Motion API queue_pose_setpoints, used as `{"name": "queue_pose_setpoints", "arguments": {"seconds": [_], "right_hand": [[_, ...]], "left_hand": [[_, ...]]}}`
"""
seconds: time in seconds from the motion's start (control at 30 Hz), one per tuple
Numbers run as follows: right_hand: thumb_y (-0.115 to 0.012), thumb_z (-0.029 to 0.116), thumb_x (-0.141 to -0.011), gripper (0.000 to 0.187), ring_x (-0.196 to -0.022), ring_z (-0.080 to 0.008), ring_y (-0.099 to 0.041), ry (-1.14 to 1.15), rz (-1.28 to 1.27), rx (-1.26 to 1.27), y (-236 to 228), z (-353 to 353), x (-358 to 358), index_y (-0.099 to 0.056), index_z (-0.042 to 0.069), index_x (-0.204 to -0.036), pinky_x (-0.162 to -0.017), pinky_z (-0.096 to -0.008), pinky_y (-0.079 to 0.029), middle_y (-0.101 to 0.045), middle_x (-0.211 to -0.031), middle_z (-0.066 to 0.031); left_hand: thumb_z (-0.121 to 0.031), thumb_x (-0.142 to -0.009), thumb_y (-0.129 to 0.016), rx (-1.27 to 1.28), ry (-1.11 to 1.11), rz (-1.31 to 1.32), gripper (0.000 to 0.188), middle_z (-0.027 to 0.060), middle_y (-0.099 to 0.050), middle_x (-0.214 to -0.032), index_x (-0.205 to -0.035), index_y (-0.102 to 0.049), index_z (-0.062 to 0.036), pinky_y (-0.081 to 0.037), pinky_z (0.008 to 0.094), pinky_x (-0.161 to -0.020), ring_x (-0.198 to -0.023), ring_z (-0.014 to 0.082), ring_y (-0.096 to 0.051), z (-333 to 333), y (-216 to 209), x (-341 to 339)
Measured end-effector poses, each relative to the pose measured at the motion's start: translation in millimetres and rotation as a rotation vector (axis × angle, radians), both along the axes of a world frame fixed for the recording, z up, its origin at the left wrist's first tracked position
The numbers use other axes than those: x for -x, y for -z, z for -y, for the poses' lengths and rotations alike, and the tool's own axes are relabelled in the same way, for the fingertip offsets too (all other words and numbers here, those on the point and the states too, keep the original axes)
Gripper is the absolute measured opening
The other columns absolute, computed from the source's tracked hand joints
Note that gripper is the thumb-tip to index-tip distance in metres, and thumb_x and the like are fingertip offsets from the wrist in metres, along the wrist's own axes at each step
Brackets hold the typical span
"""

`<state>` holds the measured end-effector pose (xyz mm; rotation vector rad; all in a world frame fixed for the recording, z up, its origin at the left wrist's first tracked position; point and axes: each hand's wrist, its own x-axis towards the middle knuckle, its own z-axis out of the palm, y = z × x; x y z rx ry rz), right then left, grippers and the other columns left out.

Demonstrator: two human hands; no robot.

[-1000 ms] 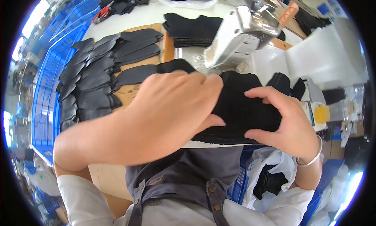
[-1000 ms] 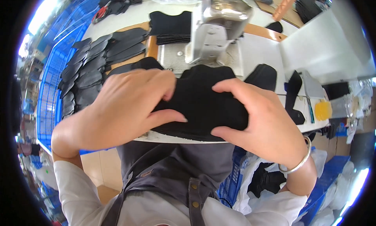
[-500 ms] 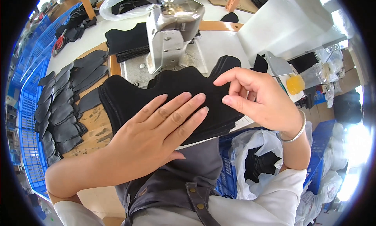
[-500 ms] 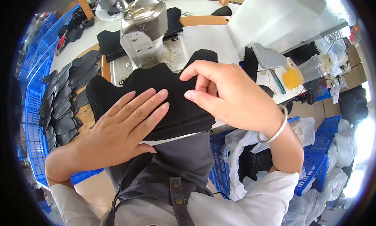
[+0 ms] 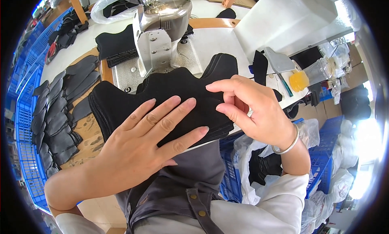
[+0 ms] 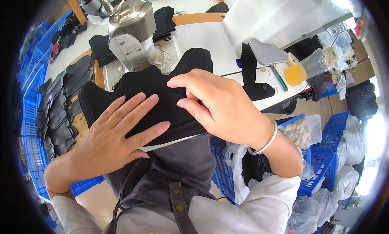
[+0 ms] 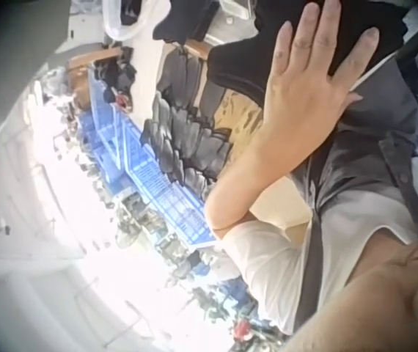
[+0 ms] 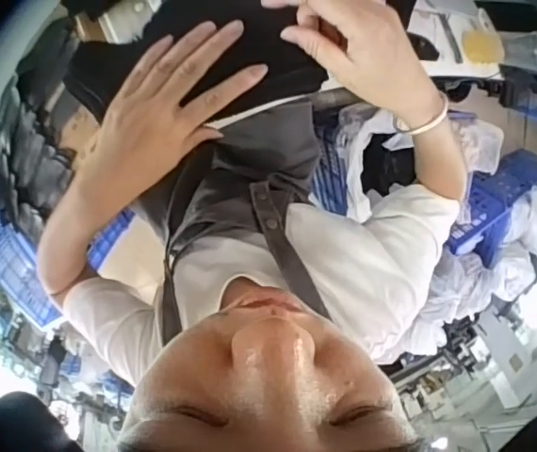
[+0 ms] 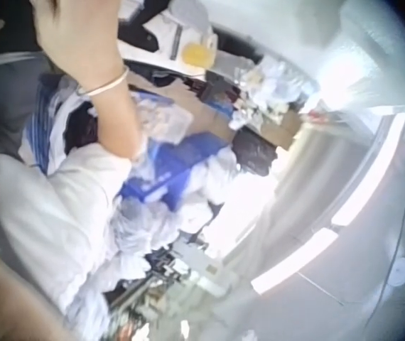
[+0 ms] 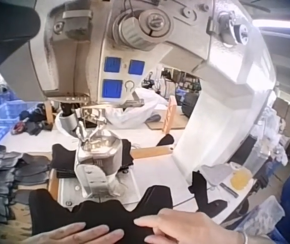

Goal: Sorting and stacking black fabric shoe upper components at a manufacturing workstation.

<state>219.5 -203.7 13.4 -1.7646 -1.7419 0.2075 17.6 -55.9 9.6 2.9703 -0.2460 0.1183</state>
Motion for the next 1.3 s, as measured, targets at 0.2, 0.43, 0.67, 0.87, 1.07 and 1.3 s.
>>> {"name": "queue_pose_setpoints", "arguments": {"seconds": [0.2,0.43,0.67,0.87,1.07,1.3], "right_hand": [[-0.071,0.009,-0.076,0.036,-0.069,-0.0244,-0.057,0.062,0.145,-0.023,4.7,1.9,5.0,-0.057,0.007,-0.109,-0.058,-0.0347,-0.046,-0.053,-0.084,-0.0082],[-0.070,0.030,-0.073,0.069,-0.128,-0.0330,-0.044,-0.057,0.595,0.070,11.0,5.9,22.8,-0.048,-0.004,-0.129,-0.104,-0.0417,-0.037,-0.046,-0.138,-0.0174],[-0.064,0.018,-0.085,0.024,-0.094,-0.0294,-0.066,-0.222,0.814,-0.321,-0.5,-4.1,5.5,-0.060,-0.004,-0.093,-0.079,-0.0356,-0.056,-0.064,-0.105,-0.0213],[-0.060,0.032,-0.088,0.037,-0.096,-0.0311,-0.065,-0.281,0.668,-0.333,-25.5,-20.1,23.0,-0.057,-0.004,-0.097,-0.080,-0.0361,-0.054,-0.063,-0.109,-0.0214],[-0.062,0.039,-0.079,0.065,-0.123,-0.0346,-0.050,-0.210,0.602,0.105,-10.1,-18.1,12.4,-0.051,-0.004,-0.127,-0.102,-0.0450,-0.041,-0.049,-0.135,-0.0179],[-0.061,0.036,-0.081,0.048,-0.110,-0.0305,-0.059,-0.143,0.917,-0.180,-34.2,-23.4,28.4,-0.062,0.001,-0.114,-0.099,-0.0451,-0.042,-0.062,-0.118,-0.0136]], "left_hand": [[-0.029,-0.059,-0.078,-0.019,-0.006,0.024,0.086,0.0146,-0.033,-0.148,-0.138,-0.045,-0.0245,-0.034,0.0462,-0.106,-0.134,0.0315,-0.035,-0.8,2.3,1.6],[-0.029,-0.060,-0.079,0.052,-0.009,0.061,0.089,0.0152,-0.035,-0.147,-0.138,-0.042,-0.0061,-0.033,0.0442,-0.107,-0.134,0.0318,-0.037,-4.0,0.9,6.3],[-0.041,-0.066,-0.073,-0.237,-0.411,0.063,0.084,0.0208,-0.048,-0.134,-0.130,-0.046,0.0068,-0.039,0.0420,-0.101,-0.121,0.0302,-0.050,2.1,-10.3,35.2],[-0.040,-0.073,-0.072,-0.032,-0.147,0.317,0.071,0.0187,-0.053,-0.130,-0.122,-0.053,0.0071,-0.045,0.0405,-0.095,-0.112,0.0326,-0.057,-18.2,1.8,17.9],[-0.049,-0.074,-0.067,-0.169,-0.169,0.274,0.075,0.0199,-0.055,-0.126,-0.119,-0.053,0.0097,-0.041,0.0411,-0.099,-0.115,0.0328,-0.055,-14.4,7.5,24.5],[-0.029,-0.076,-0.064,-0.272,-0.246,0.408,0.050,0.0188,-0.060,-0.119,-0.113,-0.060,0.0044,-0.048,0.0379,-0.091,-0.104,0.0307,-0.060,-11.8,-13.2,16.2]]}}
